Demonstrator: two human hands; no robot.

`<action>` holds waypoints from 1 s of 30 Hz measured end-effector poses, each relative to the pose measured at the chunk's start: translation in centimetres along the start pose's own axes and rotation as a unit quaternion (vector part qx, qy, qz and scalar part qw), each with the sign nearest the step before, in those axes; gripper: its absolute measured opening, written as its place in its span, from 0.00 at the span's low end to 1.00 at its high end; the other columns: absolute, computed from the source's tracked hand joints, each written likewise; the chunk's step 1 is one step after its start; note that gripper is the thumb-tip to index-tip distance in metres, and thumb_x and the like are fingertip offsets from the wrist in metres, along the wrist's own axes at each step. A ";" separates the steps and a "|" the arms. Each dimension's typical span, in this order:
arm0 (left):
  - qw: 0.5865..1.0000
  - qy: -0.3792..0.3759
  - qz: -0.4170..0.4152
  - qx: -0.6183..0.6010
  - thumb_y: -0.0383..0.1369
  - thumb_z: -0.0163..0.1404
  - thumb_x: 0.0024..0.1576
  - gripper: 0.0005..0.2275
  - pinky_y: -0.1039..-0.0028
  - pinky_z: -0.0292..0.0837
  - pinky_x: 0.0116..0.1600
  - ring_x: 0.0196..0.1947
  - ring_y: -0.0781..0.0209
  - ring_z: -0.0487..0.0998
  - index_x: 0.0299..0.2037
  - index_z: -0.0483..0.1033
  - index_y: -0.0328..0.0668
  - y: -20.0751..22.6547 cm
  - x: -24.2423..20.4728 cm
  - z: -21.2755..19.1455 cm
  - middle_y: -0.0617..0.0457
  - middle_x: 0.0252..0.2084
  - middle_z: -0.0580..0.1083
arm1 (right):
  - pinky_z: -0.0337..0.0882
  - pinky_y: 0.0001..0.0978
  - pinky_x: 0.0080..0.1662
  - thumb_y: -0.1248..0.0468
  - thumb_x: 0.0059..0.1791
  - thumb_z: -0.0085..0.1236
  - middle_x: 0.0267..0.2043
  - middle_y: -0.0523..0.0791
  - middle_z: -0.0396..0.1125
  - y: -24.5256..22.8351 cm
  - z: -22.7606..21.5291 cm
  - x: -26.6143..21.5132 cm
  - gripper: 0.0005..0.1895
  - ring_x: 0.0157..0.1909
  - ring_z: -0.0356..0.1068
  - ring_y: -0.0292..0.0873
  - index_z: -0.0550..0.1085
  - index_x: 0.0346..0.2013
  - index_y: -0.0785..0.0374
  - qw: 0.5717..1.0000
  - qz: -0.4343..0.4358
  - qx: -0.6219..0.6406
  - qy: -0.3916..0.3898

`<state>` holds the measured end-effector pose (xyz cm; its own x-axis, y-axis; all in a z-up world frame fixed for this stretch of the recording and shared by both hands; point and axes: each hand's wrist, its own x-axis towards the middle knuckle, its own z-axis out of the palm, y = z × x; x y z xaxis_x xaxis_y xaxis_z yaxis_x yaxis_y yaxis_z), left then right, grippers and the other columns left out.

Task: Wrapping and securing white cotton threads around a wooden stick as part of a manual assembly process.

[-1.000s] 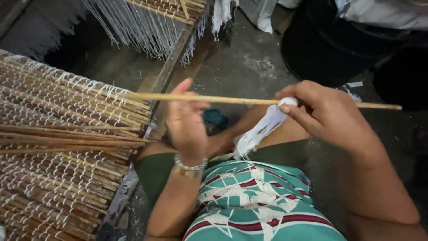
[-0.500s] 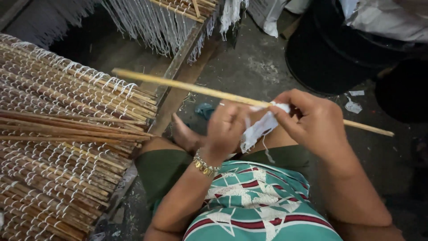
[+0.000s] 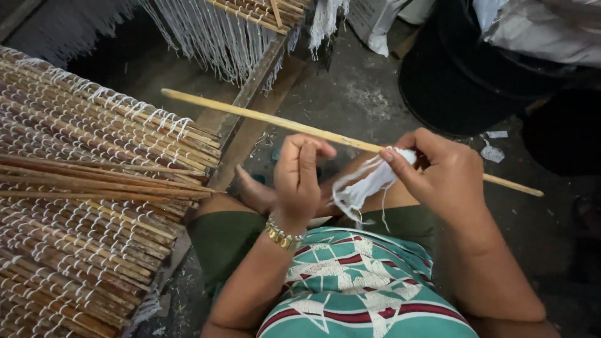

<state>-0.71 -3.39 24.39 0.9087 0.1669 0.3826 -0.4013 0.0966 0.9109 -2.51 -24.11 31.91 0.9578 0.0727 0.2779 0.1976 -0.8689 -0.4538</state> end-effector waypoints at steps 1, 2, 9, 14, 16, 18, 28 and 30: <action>1.000 -0.001 -0.001 -0.001 0.33 0.37 0.69 0.12 0.70 0.75 0.50 0.36 0.57 0.81 0.36 0.71 0.43 -0.1 -0.3 0.4 0.52 0.30 0.79 | 0.69 0.39 0.32 0.53 0.51 0.65 0.21 0.48 0.69 -0.1 0.2 -0.1 0.10 0.26 0.72 0.52 0.79 0.37 0.54 1.000 0.001 -0.001 0.000; 0.997 -0.035 -0.037 -0.064 0.31 0.42 0.66 0.06 0.70 0.74 0.51 0.38 0.59 0.79 0.42 0.71 0.39 -0.2 -0.6 0.8 0.50 0.34 0.78 | 0.70 0.40 0.33 0.52 0.51 0.63 0.21 0.47 0.70 -0.2 0.5 0.0 0.09 0.27 0.73 0.53 0.79 0.38 0.52 1.000 -0.003 0.010 -0.008; 0.995 -0.081 0.052 -0.006 0.30 0.58 0.60 0.04 0.69 0.76 0.49 0.42 0.55 0.80 0.43 0.82 0.47 -0.9 -1.1 2.2 0.55 0.38 0.78 | 0.70 0.41 0.32 0.49 0.56 0.52 0.21 0.45 0.68 -2.1 0.0 0.2 0.11 0.26 0.71 0.53 0.76 0.38 0.49 0.998 -0.019 0.048 -0.033; 0.998 -0.037 -0.050 -0.029 0.39 0.45 0.66 0.09 0.69 0.73 0.49 0.40 0.55 0.79 0.41 0.76 0.46 -0.3 -0.4 0.4 0.48 0.33 0.78 | 0.70 0.39 0.31 0.54 0.49 0.66 0.23 0.47 0.71 -1.2 0.6 0.3 0.09 0.26 0.73 0.52 0.78 0.38 0.54 0.999 -0.036 0.012 -0.014; 0.992 0.027 -0.069 -0.099 0.38 0.39 0.69 0.11 0.76 0.71 0.49 0.39 0.62 0.77 0.40 0.72 0.41 -0.8 -0.2 0.4 0.48 0.32 0.79 | 0.69 0.37 0.31 0.55 0.50 0.66 0.23 0.46 0.71 -1.4 0.6 0.5 0.10 0.25 0.72 0.50 0.78 0.38 0.55 0.999 -0.030 0.012 -0.010; 0.955 -0.002 -0.158 -0.250 0.37 0.43 0.65 0.15 0.83 0.61 0.24 0.17 0.65 0.68 0.56 0.59 0.38 -1.9 -0.2 0.8 0.49 0.21 0.71 | 0.72 0.48 0.34 0.53 0.50 0.63 0.27 0.49 0.73 -2.1 0.5 0.8 0.12 0.31 0.74 0.57 0.77 0.43 0.53 0.998 -0.046 0.021 -0.048; 0.991 0.012 -0.089 -0.101 0.36 0.39 0.68 0.12 0.78 0.71 0.37 0.31 0.60 0.77 0.35 0.69 0.40 -0.1 -0.5 0.3 0.40 0.32 0.80 | 0.73 0.50 0.39 0.56 0.54 0.55 0.30 0.48 0.73 -3.2 0.7 0.8 0.09 0.38 0.75 0.59 0.76 0.47 0.52 0.995 -0.038 0.047 -0.082; 0.984 -0.064 -0.161 0.038 0.41 0.57 0.55 0.13 0.72 0.72 0.35 0.23 0.57 0.78 0.30 0.66 0.46 0.2 -1.2 0.8 0.48 0.22 0.77 | 0.73 0.49 0.40 0.56 0.58 0.46 0.30 0.44 0.74 -3.6 0.7 0.9 0.10 0.37 0.74 0.58 0.75 0.48 0.50 0.994 -0.019 0.068 -0.080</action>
<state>-1.81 -4.39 24.25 0.9964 0.0152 0.0838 -0.0844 0.0496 0.9952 -2.26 -20.61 33.19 0.9681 0.1900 0.1635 0.2496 -0.7901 -0.5599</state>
